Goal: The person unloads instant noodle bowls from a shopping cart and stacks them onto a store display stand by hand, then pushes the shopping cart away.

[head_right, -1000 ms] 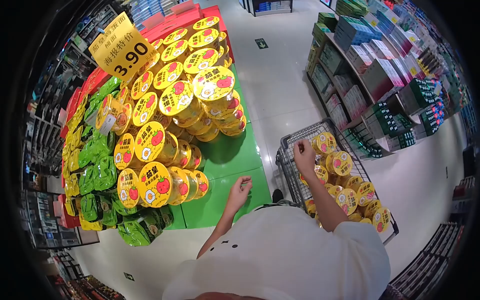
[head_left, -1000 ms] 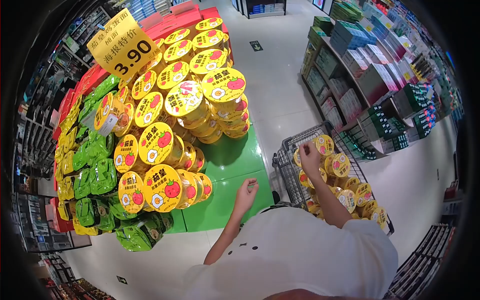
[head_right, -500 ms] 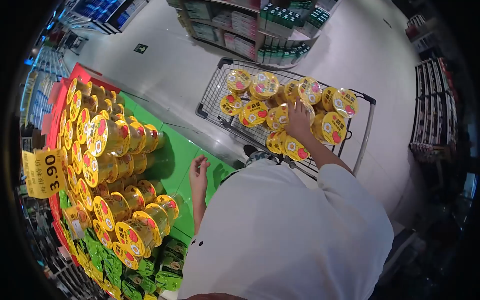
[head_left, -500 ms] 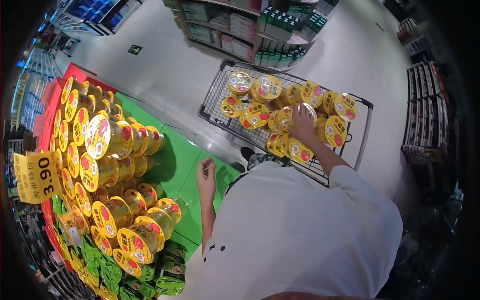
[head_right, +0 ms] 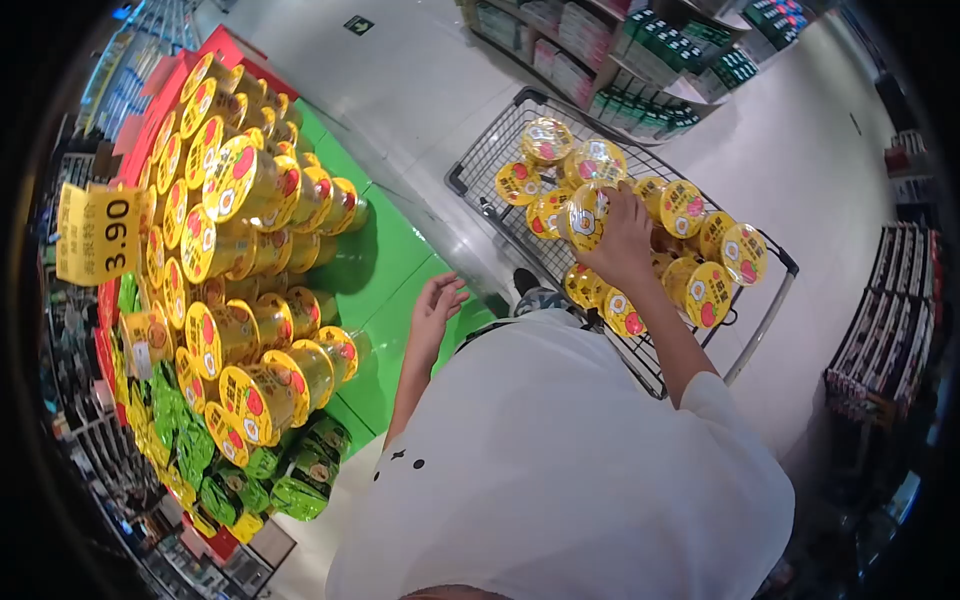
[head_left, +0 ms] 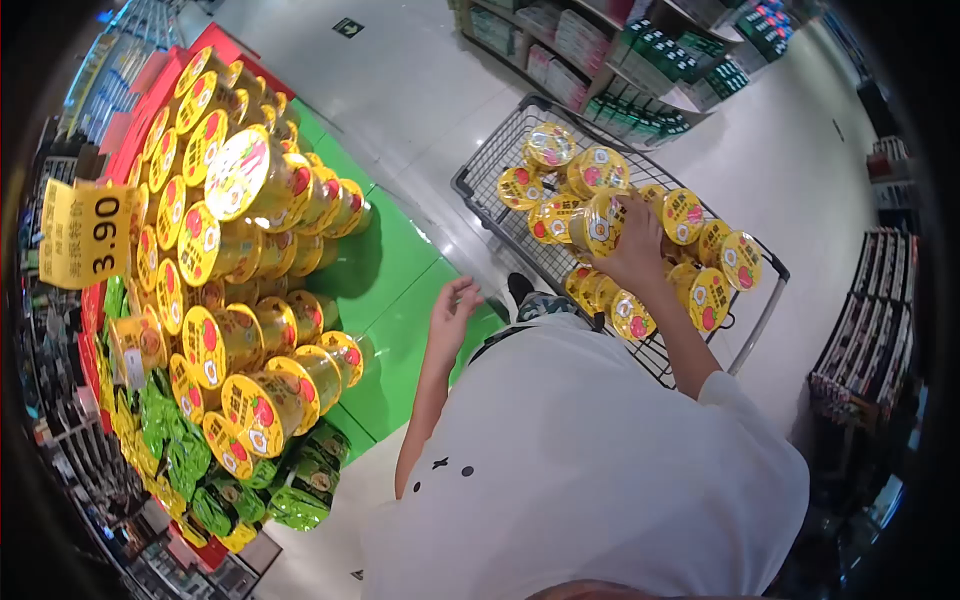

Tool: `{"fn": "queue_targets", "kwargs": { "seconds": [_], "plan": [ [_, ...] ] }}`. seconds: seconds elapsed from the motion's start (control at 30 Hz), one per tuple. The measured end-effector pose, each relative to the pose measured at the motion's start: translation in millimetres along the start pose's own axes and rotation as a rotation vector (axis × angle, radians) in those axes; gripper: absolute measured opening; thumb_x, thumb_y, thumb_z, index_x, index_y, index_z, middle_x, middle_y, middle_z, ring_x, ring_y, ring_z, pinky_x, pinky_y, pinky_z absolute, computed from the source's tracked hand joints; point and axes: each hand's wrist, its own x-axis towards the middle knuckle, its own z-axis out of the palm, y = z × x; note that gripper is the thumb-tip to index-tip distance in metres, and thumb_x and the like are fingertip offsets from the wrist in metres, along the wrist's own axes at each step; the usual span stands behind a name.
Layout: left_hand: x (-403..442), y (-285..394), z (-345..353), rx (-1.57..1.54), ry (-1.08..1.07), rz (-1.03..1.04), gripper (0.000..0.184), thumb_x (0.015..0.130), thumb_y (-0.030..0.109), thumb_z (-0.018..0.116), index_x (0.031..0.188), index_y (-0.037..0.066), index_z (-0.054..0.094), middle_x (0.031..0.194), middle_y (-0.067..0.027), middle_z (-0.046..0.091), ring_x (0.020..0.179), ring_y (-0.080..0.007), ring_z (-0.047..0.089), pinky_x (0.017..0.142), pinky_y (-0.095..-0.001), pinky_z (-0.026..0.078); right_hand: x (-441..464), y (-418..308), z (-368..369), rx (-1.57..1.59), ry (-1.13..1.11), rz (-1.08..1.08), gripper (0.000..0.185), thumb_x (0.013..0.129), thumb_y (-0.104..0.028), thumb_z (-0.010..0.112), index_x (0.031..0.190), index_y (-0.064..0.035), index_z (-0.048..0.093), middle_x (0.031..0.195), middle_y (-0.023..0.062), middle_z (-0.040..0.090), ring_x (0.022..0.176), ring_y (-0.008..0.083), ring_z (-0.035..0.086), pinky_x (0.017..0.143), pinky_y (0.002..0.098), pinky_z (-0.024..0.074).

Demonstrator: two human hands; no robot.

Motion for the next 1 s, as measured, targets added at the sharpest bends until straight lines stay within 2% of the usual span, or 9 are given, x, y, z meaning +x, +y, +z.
{"fn": "queue_targets", "kwargs": {
  "seconds": [0.2, 0.3, 0.47, 0.57, 0.7, 0.77, 0.87, 0.93, 1.0],
  "plan": [
    [-6.7, 29.1, 11.0, -0.257, -0.042, 0.117, 0.08, 0.103, 0.033, 0.069, 0.164, 0.012, 0.021, 0.148, -0.015, 0.051, 0.131, -0.0232, 0.056, 0.107, -0.0391, 0.049, 23.9, -130.3, 12.5, 0.35, -0.195, -0.7, 0.113, 0.061, -0.033, 0.098, 0.152, -0.0137, 0.035, 0.164, 0.0255, 0.029, 0.149, 0.0464, 0.033, 0.121, 0.0566, 0.0287],
    [-10.7, 22.7, 1.9, -0.178, 0.186, 0.225, 0.086, 0.098, 0.028, 0.075, 0.163, 0.012, 0.02, 0.143, -0.0129, 0.052, 0.123, -0.0215, 0.06, 0.106, -0.0387, 0.05, 31.5, -177.0, 28.7, 0.424, -0.263, -0.904, 0.121, 0.06, -0.034, 0.099, 0.157, -0.0126, 0.03, 0.167, 0.0268, 0.025, 0.15, 0.0475, 0.032, 0.121, 0.0565, 0.0293],
    [-31.5, -13.4, -35.4, -0.68, 0.36, 0.193, 0.077, 0.098, 0.02, 0.073, 0.159, 0.015, 0.025, 0.142, -0.0081, 0.053, 0.128, -0.021, 0.059, 0.102, -0.0397, 0.056, 46.2, -222.6, 33.8, 0.641, -0.413, -0.886, 0.126, 0.061, -0.033, 0.1, 0.16, -0.0088, 0.026, 0.17, 0.0261, 0.021, 0.152, 0.0471, 0.031, 0.122, 0.0517, 0.0322],
    [-41.4, -28.5, -46.0, -0.71, 0.443, 0.234, 0.075, 0.098, 0.022, 0.073, 0.158, 0.017, 0.027, 0.143, -0.0075, 0.052, 0.128, -0.0207, 0.058, 0.101, -0.0395, 0.056, 46.3, -239.1, 44.5, 0.453, -0.508, -0.963, 0.12, 0.061, -0.032, 0.1, 0.157, -0.0098, 0.031, 0.169, 0.0255, 0.022, 0.151, 0.0469, 0.032, 0.121, 0.0525, 0.0331],
    [-35.2, -40.0, -55.4, -0.695, 0.546, 0.222, 0.074, 0.098, 0.023, 0.073, 0.157, 0.017, 0.03, 0.144, -0.0069, 0.051, 0.128, -0.0203, 0.058, 0.101, -0.0387, 0.056, 26.6, -265.4, 87.4, 0.268, -0.591, -1.068, 0.11, 0.058, -0.039, 0.1, 0.148, -0.0094, 0.045, 0.164, 0.0338, 0.024, 0.144, 0.0536, 0.038, 0.118, 0.0547, 0.0379],
    [-25.1, -51.9, -62.5, -0.707, 0.571, 0.089, 0.073, 0.098, 0.026, 0.073, 0.157, 0.016, 0.03, 0.146, -0.0065, 0.05, 0.129, -0.0203, 0.057, 0.1, -0.0407, 0.055, 19.2, -277.6, 116.6, 0.278, -0.565, -1.067, 0.099, 0.058, -0.033, 0.1, 0.14, -0.008, 0.05, 0.159, 0.037, 0.03, 0.143, 0.0559, 0.039, 0.115, 0.0553, 0.0406],
    [-10.4, -50.9, -77.8, -0.783, 0.648, 0.161, 0.073, 0.099, 0.029, 0.072, 0.157, 0.012, 0.032, 0.147, -0.008, 0.05, 0.133, -0.0218, 0.054, 0.102, -0.0426, 0.052, 22.1, -290.1, 172.2, 0.421, -0.48, -0.996, 0.081, 0.066, -0.03, 0.093, 0.13, -0.0035, 0.052, 0.148, 0.0378, 0.037, 0.136, 0.0565, 0.043, 0.114, 0.0553, 0.0415],
    [27.5, -88.8, -100.9, -0.597, 0.853, 0.279, 0.077, 0.101, 0.035, 0.069, 0.159, 0.002, 0.03, 0.145, -0.0116, 0.051, 0.131, -0.0216, 0.054, 0.1, -0.0361, 0.051, 27.6, -308.5, 197.9, 0.443, -0.461, -0.983, 0.083, 0.063, -0.03, 0.093, 0.129, -0.0023, 0.053, 0.147, 0.0383, 0.038, 0.135, 0.0565, 0.044, 0.113, 0.0549, 0.043],
    [64.6, -130.3, -122.3, -0.647, 0.923, 0.166, 0.077, 0.103, 0.034, 0.065, 0.161, 0.003, 0.024, 0.139, -0.0112, 0.055, 0.121, -0.0185, 0.057, 0.094, -0.033, 0.05, 29.8, -328.3, 215.3, 0.443, -0.452, -0.931, 0.086, 0.059, -0.031, 0.095, 0.128, -0.0003, 0.052, 0.148, 0.0371, 0.038, 0.131, 0.0563, 0.045, 0.11, 0.0544, 0.0457]
  ]
}}
